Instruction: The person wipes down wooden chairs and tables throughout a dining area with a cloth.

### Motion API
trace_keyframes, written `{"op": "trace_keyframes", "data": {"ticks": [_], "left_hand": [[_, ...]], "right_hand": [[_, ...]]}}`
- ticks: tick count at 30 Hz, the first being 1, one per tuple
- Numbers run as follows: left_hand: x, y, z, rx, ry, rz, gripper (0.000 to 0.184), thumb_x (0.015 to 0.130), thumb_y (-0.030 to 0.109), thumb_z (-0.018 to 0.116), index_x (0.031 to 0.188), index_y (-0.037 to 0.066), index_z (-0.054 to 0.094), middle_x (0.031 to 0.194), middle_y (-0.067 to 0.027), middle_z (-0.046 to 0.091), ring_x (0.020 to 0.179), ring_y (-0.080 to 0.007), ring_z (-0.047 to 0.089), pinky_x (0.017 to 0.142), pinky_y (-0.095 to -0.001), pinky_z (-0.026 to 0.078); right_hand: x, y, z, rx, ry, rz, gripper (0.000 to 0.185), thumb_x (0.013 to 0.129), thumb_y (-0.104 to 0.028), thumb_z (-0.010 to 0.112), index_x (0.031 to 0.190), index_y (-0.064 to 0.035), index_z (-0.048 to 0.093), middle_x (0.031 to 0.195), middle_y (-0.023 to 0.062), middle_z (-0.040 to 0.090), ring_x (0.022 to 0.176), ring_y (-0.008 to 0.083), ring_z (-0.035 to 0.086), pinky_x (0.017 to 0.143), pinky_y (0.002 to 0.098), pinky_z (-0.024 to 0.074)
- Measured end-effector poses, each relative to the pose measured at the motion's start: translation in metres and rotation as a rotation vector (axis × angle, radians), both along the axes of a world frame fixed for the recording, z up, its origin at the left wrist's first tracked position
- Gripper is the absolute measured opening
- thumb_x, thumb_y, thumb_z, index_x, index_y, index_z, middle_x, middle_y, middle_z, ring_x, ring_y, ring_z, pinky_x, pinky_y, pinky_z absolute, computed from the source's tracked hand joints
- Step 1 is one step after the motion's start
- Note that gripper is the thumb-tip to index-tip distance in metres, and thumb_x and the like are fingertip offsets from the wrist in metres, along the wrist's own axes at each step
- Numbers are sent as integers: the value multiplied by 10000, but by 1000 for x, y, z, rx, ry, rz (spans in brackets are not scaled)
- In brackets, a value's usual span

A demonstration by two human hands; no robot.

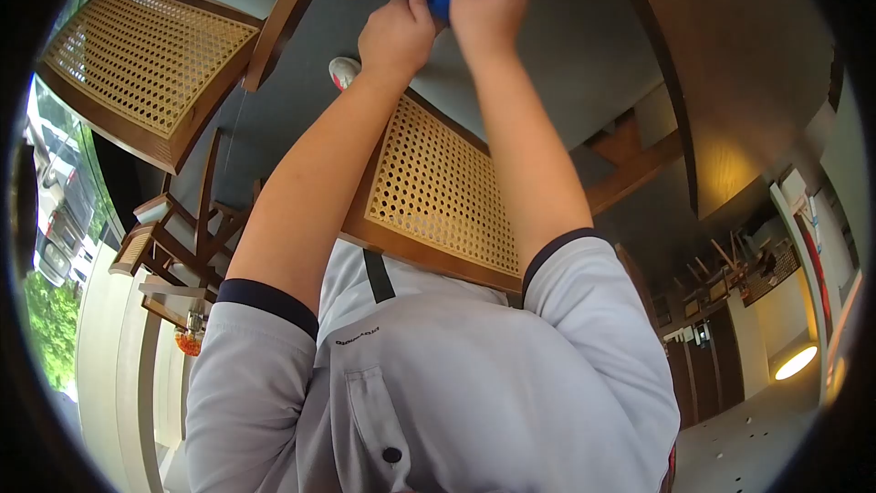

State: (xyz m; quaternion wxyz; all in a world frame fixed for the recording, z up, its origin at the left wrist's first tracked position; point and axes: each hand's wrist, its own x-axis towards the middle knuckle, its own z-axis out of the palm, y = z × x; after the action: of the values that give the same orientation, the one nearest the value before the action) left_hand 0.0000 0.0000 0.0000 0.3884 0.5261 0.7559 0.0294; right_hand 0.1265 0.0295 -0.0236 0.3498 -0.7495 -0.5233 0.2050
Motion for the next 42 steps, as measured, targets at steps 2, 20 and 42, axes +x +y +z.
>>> {"op": "trace_keyframes", "data": {"ticks": [2,20,42], "left_hand": [[-3,0,5,-34,15,0,564,1019,462,329,994,18,677,920,-265,695,917,-457,660,815,-527,519],[-11,-8,-18,305,-372,104,358,1005,342,445,1032,9,572,1022,-272,656,978,-469,613,827,-524,496],[-271,-201,57,-374,-695,426,269,964,310,633,1068,63,656,970,-39,698,795,-129,636,651,-287,503]], "right_hand": [[16,30,0,71,-204,-68,666,901,-194,658,1484,-31,379,1500,262,399,1358,420,428,1105,465,373],[-45,-48,25,-88,190,-35,459,762,-133,699,1214,-103,630,1388,254,457,1186,440,543,986,445,476],[-105,-36,93,-1067,-399,580,625,799,-438,595,1243,1,638,1277,256,606,1193,393,589,1021,414,471]]}}
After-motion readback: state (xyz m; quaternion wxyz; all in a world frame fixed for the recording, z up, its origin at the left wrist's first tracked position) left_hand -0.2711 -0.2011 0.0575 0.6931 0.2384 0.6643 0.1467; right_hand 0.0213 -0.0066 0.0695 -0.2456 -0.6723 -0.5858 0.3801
